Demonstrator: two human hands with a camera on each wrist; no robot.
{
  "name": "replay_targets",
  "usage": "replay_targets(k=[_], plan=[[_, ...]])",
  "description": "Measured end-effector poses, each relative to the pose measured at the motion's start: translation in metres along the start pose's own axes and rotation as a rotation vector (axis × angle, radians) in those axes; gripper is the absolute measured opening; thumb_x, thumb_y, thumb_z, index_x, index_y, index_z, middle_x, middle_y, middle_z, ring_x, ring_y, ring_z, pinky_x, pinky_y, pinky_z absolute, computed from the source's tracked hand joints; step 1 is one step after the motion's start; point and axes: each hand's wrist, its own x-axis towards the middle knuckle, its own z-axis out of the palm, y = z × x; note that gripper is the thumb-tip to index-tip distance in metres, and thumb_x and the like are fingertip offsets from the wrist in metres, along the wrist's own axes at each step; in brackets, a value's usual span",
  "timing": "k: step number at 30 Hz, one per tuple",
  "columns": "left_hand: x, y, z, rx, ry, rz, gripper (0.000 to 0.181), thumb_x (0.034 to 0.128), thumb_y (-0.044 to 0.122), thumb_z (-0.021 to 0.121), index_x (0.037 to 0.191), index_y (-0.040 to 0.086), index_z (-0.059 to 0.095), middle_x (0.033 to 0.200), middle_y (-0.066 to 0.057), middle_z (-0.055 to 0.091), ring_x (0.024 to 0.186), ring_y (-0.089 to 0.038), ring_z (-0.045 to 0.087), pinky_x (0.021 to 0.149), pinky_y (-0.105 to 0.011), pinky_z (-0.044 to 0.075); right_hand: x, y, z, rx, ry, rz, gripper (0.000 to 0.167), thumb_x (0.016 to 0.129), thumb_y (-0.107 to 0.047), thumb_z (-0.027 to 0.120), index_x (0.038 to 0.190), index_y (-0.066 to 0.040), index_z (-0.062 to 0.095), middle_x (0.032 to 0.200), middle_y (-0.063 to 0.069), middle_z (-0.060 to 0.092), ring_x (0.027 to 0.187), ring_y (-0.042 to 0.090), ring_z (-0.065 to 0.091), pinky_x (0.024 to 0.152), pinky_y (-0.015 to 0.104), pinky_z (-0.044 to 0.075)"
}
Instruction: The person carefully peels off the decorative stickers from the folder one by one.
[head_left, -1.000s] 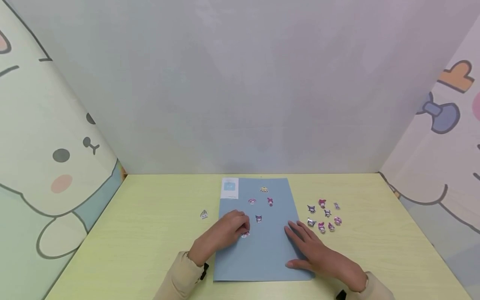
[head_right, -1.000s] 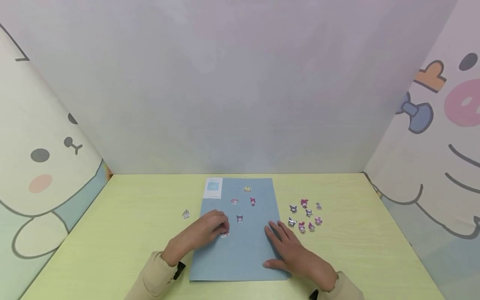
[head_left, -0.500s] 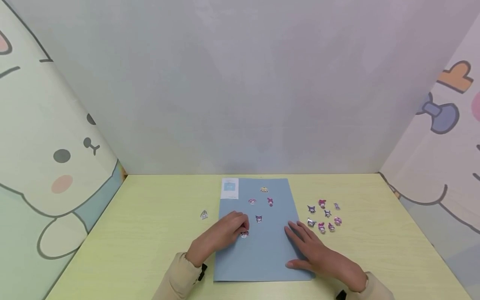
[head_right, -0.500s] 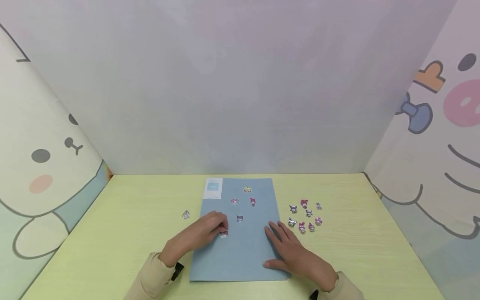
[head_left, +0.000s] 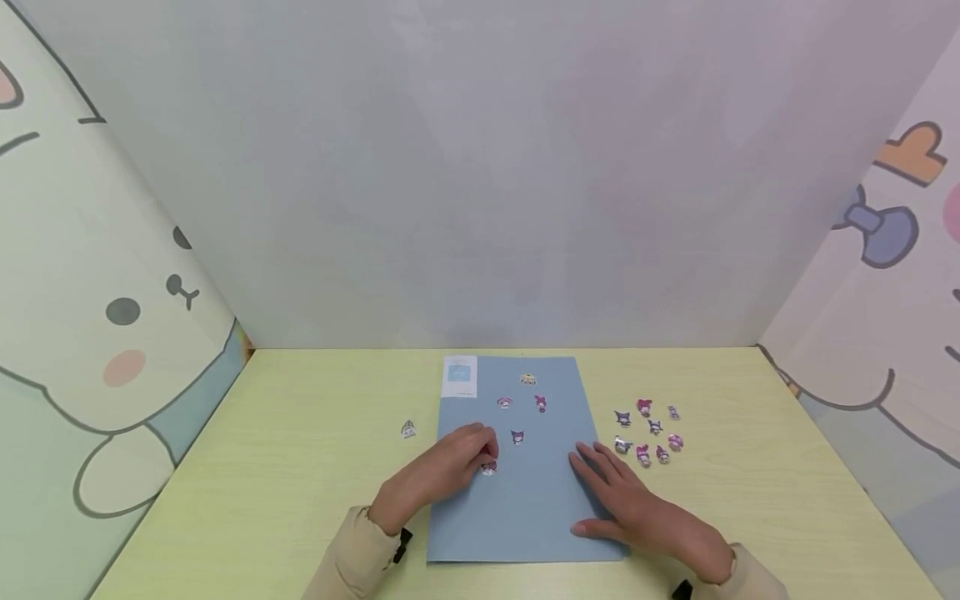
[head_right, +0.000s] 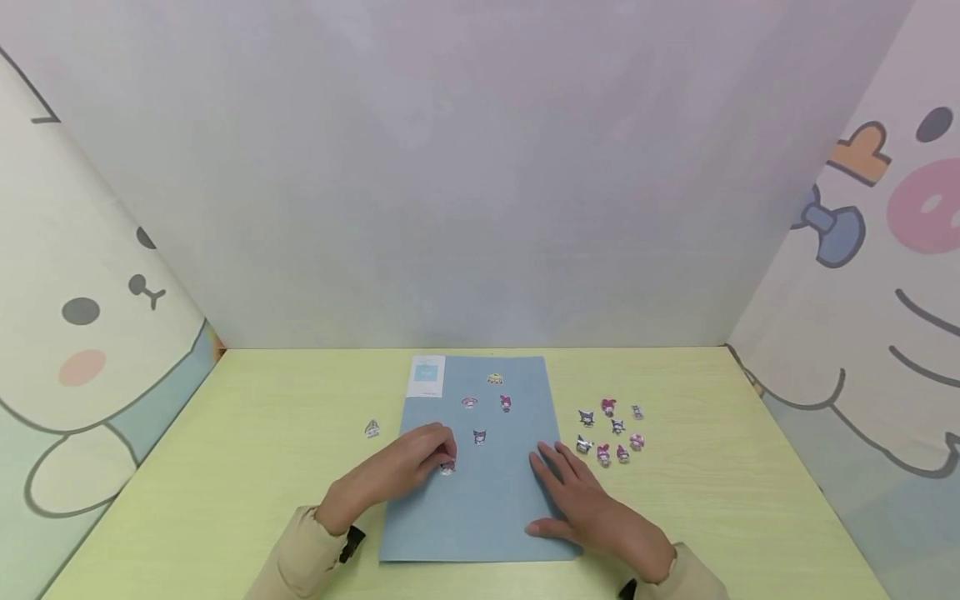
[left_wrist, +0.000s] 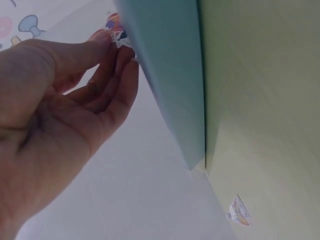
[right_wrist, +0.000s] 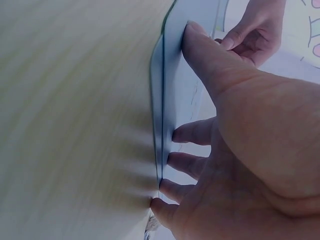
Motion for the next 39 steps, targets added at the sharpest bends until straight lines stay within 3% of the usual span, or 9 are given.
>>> replay_targets(k=[6,15,25,39], plan=[[-0.001,0.001,-0.002,-0.001,0.007,0.017,0.012,0.097,-0.001,0.067,0.094,0.007,0.059,0.089,-0.001,0.058,0.083,-0.01,0.053,0.079,-0.023,0.05,0.0,-0.001,-0.001,0.01,-0.006,0.002,0.092,0.095,-0.057,0.065,0.158,0.001,0.032,0.164,0.025,0.025,0.148,0.054,0.019,0.107,0.071,0.032],[-0.002,-0.001,-0.007,-0.061,0.04,-0.051,0.008,0.0999,0.001,0.064,0.096,0.008,0.062,0.093,0.0,0.06,0.086,-0.01,0.053,0.08,-0.024,0.05,0.001,-0.001,-0.001,0.016,-0.013,0.005,0.092,0.095,-0.057,0.065,0.159,0.001,0.032,0.164,0.025,0.025,0.148,0.054,0.018,0.107,0.071,0.031],[-0.005,-0.004,-0.007,-0.034,0.074,-0.057,0.009,0.0991,-0.001,0.064,0.096,0.007,0.064,0.093,0.001,0.06,0.086,-0.01,0.054,0.08,-0.024,0.051,0.001,0.0,-0.001,0.014,-0.013,0.004,0.092,0.094,-0.058,0.065,0.158,0.001,0.033,0.164,0.025,0.025,0.148,0.054,0.019,0.108,0.071,0.03],[-0.019,-0.013,-0.01,-0.011,0.132,-0.111,0.004,0.0989,0.0,0.065,0.1,0.003,0.066,0.092,0.0,0.058,0.083,-0.01,0.052,0.075,-0.024,0.051,0.001,0.001,0.001,-0.007,0.008,-0.011,0.092,0.095,-0.057,0.065,0.158,0.001,0.033,0.164,0.025,0.027,0.148,0.053,0.021,0.107,0.07,0.032]])
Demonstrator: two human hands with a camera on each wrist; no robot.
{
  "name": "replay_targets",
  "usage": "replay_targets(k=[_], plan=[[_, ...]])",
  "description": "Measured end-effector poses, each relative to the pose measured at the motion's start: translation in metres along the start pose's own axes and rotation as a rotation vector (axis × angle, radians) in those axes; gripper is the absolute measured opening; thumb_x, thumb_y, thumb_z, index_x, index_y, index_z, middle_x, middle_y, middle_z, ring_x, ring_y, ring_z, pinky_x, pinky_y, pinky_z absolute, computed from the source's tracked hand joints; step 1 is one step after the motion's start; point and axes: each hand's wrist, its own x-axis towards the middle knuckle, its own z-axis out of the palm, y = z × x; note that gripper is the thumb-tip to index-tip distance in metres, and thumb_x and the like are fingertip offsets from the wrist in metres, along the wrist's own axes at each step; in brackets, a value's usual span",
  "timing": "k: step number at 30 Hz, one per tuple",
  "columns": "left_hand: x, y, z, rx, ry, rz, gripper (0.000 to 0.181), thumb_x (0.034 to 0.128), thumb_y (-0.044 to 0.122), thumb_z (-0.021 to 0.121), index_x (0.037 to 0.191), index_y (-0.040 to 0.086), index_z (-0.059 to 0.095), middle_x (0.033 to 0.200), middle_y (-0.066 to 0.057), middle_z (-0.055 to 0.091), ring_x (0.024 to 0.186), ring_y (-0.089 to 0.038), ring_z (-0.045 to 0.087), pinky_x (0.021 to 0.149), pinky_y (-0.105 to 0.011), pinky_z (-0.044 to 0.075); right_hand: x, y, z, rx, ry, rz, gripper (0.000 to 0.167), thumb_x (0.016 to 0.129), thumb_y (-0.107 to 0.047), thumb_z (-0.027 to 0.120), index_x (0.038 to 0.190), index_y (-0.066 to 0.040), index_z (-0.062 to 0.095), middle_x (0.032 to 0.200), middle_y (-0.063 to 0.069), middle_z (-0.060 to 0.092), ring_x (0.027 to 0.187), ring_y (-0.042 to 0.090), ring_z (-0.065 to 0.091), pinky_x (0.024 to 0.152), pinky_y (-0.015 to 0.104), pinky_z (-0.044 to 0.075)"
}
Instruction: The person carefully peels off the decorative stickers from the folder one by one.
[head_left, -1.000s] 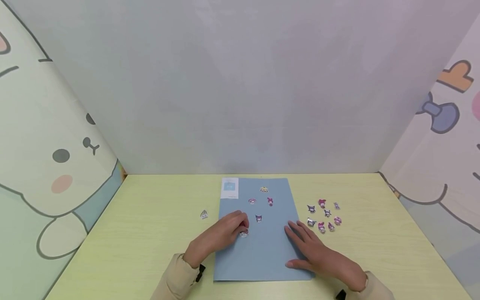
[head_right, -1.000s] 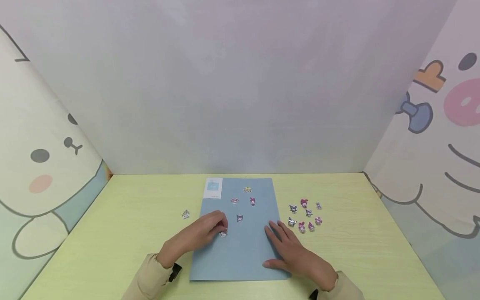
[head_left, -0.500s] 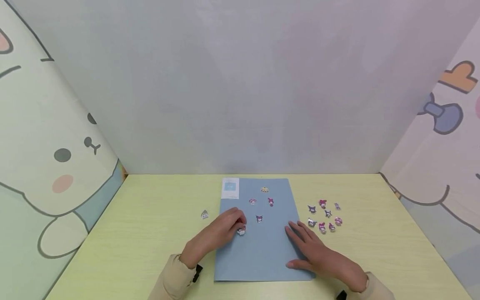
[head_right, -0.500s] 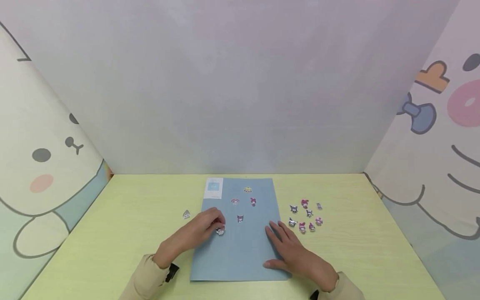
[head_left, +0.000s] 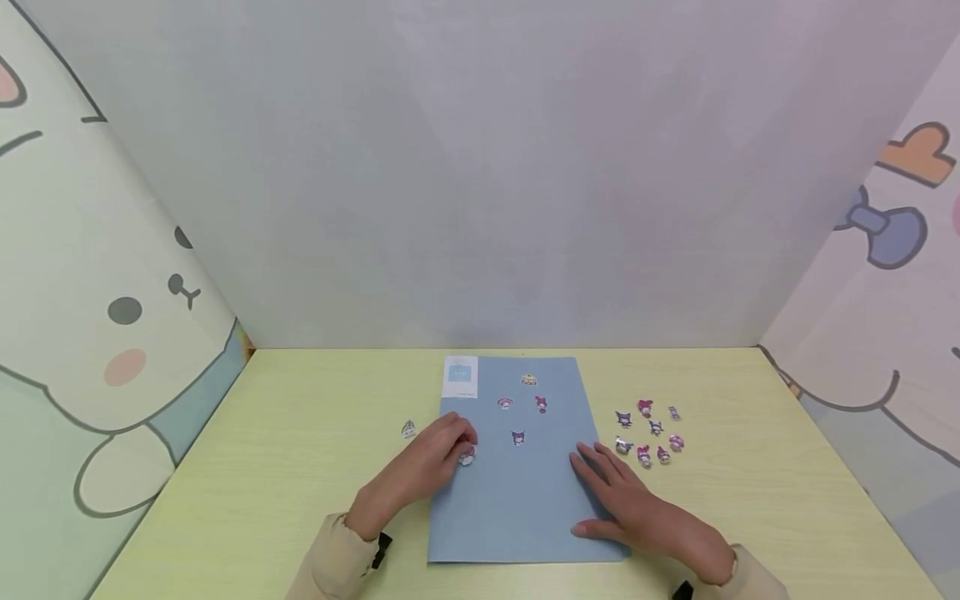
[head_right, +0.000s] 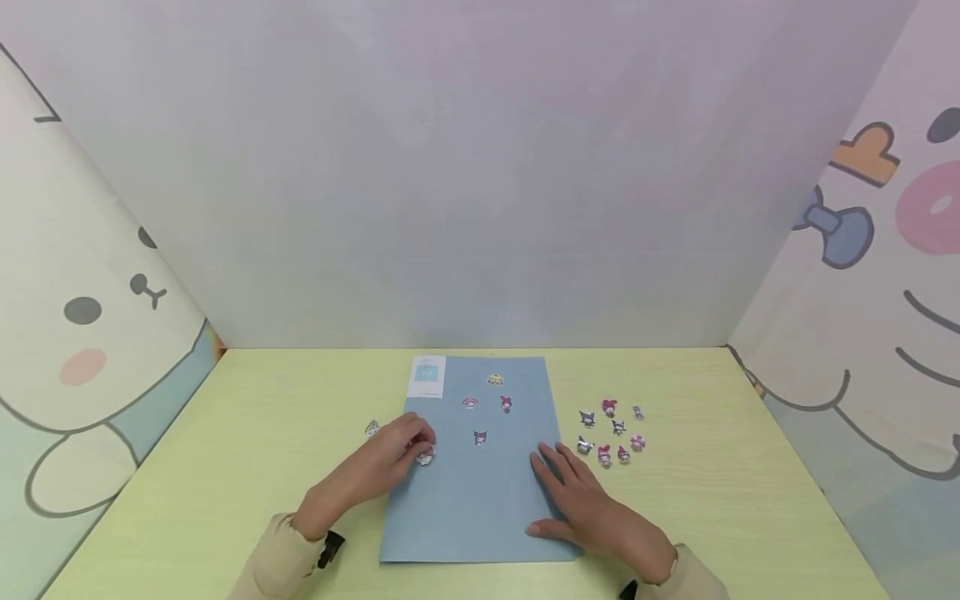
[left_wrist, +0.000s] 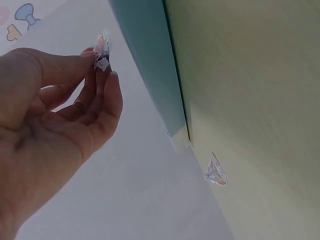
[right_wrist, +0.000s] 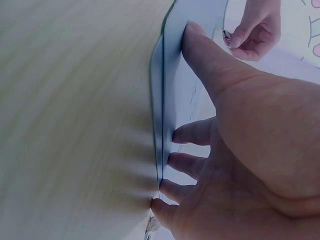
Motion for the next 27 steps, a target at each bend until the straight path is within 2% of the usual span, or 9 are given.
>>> replay_targets(k=[3,11,17,22,27], plan=[[-0.003,-0.003,-0.001,-0.005,0.016,0.002,0.004,0.0989,-0.001,0.065,0.101,0.003,0.065,0.093,0.0,0.056,0.083,-0.01,0.052,0.074,-0.024,0.051,0.0,0.0,0.0,-0.006,-0.001,0.004,0.092,0.095,-0.058,0.065,0.158,0.001,0.033,0.164,0.025,0.027,0.148,0.053,0.021,0.107,0.07,0.032],[-0.009,-0.011,-0.004,0.011,0.057,0.062,0.006,0.0988,-0.003,0.064,0.103,0.002,0.065,0.096,-0.003,0.057,0.088,-0.012,0.055,0.078,-0.024,0.052,0.0,-0.001,0.0,0.001,-0.007,0.013,0.092,0.095,-0.058,0.064,0.158,0.0,0.033,0.164,0.025,0.026,0.148,0.053,0.02,0.107,0.07,0.032],[-0.015,-0.014,-0.008,0.035,0.064,0.057,0.011,0.099,-0.005,0.062,0.107,0.001,0.066,0.101,-0.008,0.06,0.093,-0.015,0.057,0.081,-0.026,0.053,0.0,0.0,0.0,-0.006,-0.005,0.007,0.091,0.095,-0.058,0.064,0.158,0.001,0.033,0.164,0.025,0.026,0.148,0.053,0.02,0.108,0.07,0.032],[-0.018,-0.018,-0.01,0.07,0.088,0.063,0.011,0.0989,-0.005,0.062,0.108,0.0,0.066,0.099,-0.008,0.061,0.091,-0.015,0.056,0.081,-0.029,0.052,0.0,0.0,0.0,-0.006,-0.005,0.006,0.091,0.095,-0.057,0.064,0.158,0.001,0.033,0.164,0.025,0.026,0.148,0.054,0.02,0.107,0.07,0.031],[-0.022,-0.023,-0.013,0.062,0.11,0.066,0.014,0.096,-0.009,0.064,0.107,-0.001,0.066,0.097,-0.008,0.06,0.089,-0.016,0.057,0.08,-0.029,0.053,0.0,0.0,0.0,0.003,-0.008,0.01,0.091,0.096,-0.057,0.064,0.159,0.0,0.032,0.164,0.025,0.025,0.148,0.053,0.02,0.107,0.071,0.031]])
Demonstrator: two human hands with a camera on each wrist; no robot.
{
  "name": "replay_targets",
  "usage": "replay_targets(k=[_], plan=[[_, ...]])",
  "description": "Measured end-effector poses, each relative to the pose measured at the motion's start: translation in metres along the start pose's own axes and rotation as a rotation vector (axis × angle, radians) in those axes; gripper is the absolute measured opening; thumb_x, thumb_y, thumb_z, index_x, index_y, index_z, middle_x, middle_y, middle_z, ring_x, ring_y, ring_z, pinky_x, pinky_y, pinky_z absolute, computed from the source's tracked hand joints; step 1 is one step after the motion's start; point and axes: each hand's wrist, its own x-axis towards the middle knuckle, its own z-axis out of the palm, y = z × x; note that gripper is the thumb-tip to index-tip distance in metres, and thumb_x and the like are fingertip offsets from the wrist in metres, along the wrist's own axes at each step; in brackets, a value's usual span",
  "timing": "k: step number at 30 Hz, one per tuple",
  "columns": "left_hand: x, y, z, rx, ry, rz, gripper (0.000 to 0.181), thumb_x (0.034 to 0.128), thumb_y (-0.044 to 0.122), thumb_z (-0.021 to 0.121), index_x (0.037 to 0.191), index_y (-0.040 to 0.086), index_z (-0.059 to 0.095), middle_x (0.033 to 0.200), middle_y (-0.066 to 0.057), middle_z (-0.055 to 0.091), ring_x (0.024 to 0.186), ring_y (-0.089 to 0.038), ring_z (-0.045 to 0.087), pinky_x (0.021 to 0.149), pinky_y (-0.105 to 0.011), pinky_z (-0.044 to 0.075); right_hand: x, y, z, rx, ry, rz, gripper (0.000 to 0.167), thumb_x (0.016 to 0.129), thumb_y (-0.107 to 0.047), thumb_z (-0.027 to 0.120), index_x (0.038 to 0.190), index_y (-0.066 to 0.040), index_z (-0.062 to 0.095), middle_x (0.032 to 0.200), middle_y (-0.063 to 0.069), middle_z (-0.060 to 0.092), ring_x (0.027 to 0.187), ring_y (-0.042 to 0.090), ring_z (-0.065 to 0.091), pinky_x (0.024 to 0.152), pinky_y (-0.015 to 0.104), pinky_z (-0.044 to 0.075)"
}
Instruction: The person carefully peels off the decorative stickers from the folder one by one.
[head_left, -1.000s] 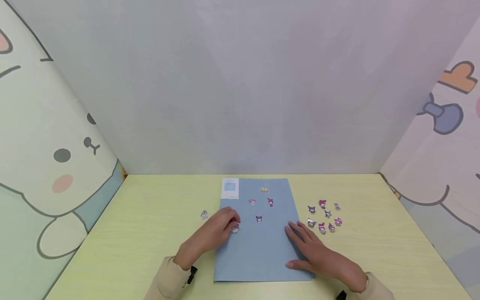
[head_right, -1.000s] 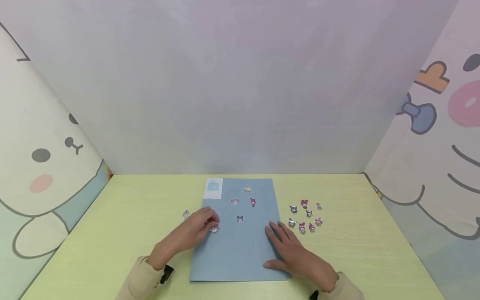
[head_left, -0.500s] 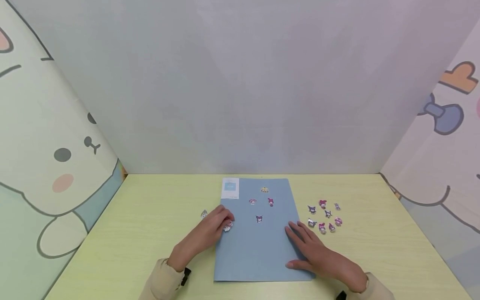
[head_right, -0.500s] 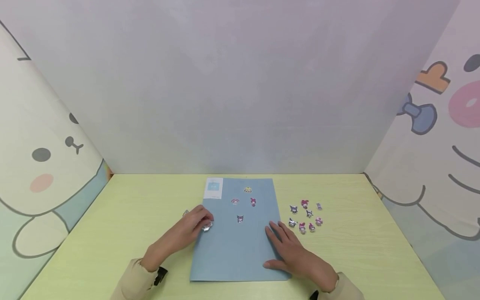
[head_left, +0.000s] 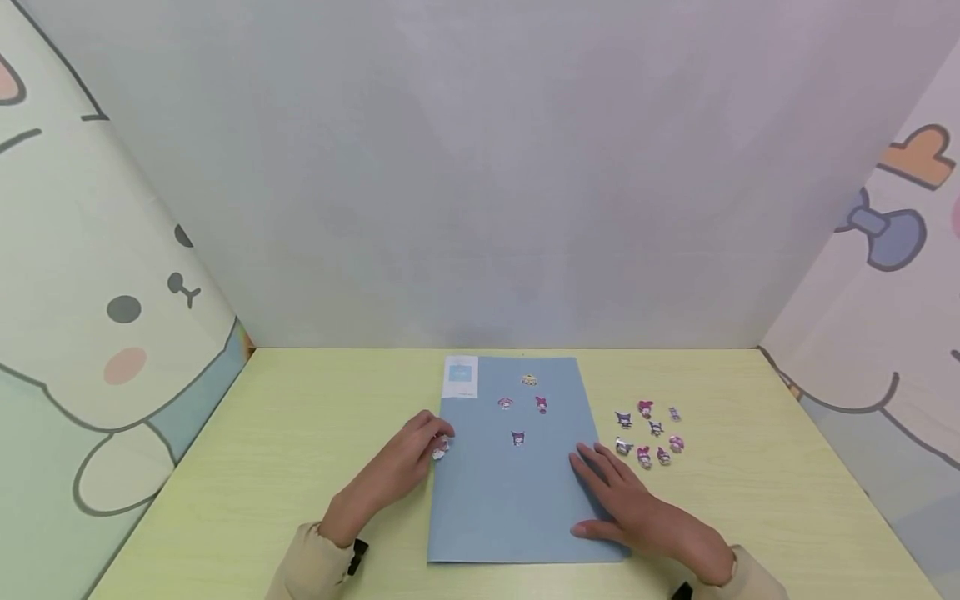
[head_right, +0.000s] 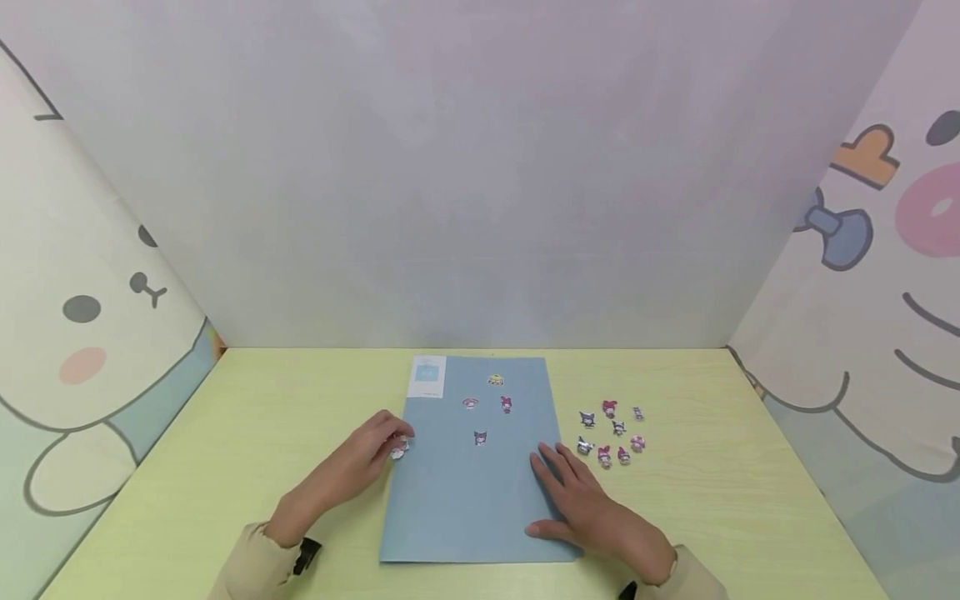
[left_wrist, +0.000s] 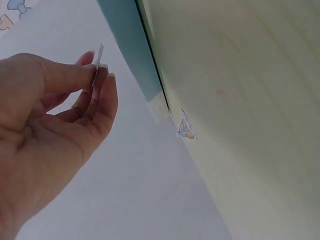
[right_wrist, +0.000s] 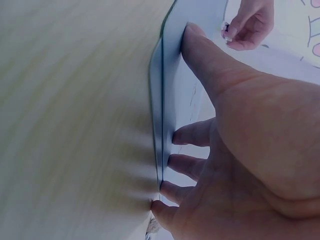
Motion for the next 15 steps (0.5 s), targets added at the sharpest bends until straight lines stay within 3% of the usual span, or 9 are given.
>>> replay_targets(k=[7,15], plan=[[-0.004,-0.007,-0.002,0.005,0.042,0.029,0.017,0.0924,-0.013,0.066,0.105,-0.002,0.066,0.096,-0.007,0.061,0.088,-0.017,0.058,0.078,-0.028,0.054,-0.001,0.0,-0.001,0.008,-0.008,0.018,0.091,0.096,-0.059,0.063,0.159,-0.002,0.032,0.165,0.023,0.025,0.149,0.052,0.019,0.108,0.07,0.031],[-0.011,-0.014,-0.007,0.007,0.036,0.004,0.017,0.0926,-0.014,0.065,0.101,0.0,0.067,0.093,-0.004,0.06,0.084,-0.014,0.056,0.075,-0.028,0.053,-0.001,-0.002,-0.003,0.006,-0.014,0.013,0.091,0.096,-0.058,0.063,0.159,-0.001,0.031,0.165,0.024,0.025,0.149,0.052,0.019,0.108,0.07,0.032]])
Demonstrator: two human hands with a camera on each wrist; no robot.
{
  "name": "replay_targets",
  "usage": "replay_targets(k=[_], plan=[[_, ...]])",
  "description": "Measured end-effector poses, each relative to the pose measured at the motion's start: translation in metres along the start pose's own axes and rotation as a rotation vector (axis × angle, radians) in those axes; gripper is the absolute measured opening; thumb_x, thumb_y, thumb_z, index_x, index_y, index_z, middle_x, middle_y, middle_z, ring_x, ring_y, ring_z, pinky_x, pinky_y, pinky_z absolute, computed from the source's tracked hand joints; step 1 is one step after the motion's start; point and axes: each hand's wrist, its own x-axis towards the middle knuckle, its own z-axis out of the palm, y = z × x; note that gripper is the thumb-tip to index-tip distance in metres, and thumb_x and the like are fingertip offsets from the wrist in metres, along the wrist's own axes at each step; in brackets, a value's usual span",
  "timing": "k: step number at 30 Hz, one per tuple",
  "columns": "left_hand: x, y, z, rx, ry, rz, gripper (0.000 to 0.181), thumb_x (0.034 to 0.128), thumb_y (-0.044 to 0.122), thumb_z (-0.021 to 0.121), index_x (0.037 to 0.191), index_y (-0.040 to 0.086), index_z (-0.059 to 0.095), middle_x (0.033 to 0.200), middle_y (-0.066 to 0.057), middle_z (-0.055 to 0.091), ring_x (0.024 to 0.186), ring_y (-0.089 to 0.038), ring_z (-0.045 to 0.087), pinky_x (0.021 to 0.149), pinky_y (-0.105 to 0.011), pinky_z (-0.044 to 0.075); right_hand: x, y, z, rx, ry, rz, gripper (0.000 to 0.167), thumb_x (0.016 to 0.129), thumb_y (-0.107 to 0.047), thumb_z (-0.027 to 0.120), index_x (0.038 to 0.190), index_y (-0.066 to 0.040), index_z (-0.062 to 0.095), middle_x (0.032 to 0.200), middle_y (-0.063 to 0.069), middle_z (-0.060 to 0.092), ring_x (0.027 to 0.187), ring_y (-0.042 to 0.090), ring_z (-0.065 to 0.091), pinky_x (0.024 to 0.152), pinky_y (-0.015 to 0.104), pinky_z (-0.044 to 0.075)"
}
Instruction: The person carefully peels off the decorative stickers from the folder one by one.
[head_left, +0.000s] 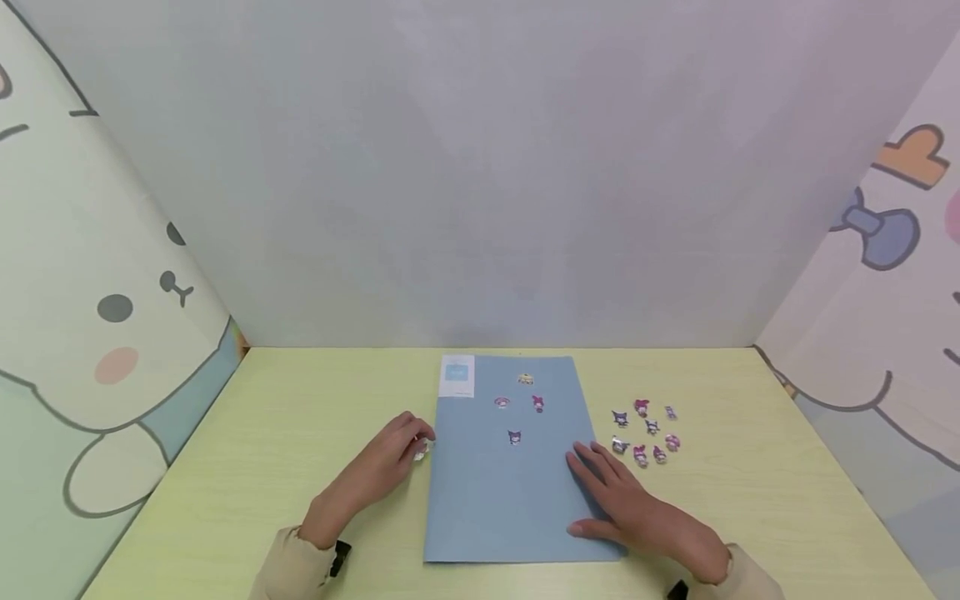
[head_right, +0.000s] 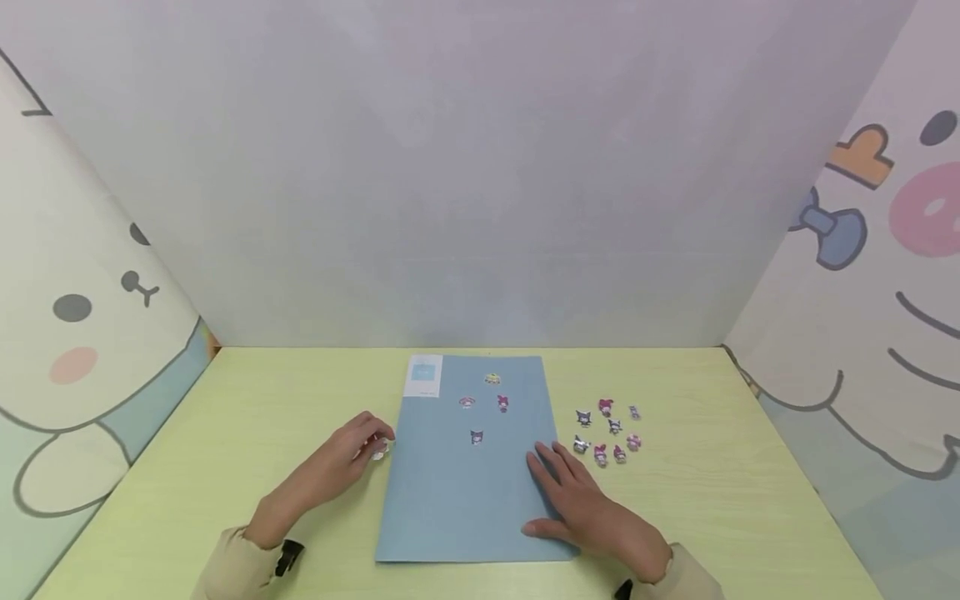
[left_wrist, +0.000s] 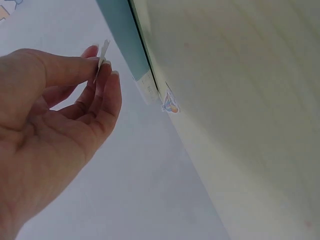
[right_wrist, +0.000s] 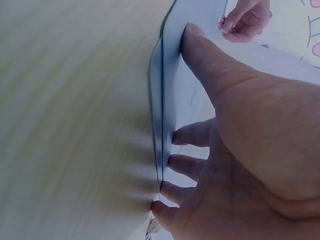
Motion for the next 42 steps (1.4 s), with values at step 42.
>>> replay_targets(k=[42], plan=[[-0.014,-0.019,-0.029,-0.068,-0.284,-0.212,0.018,0.0927,-0.013,0.064,0.105,0.0,0.063,0.093,-0.006,0.059,0.082,-0.017,0.054,0.071,-0.031,0.049,0.001,0.003,0.004,-0.016,0.013,-0.019,0.09,0.096,-0.056,0.064,0.159,0.0,0.032,0.164,0.024,0.026,0.148,0.053,0.02,0.107,0.07,0.032]])
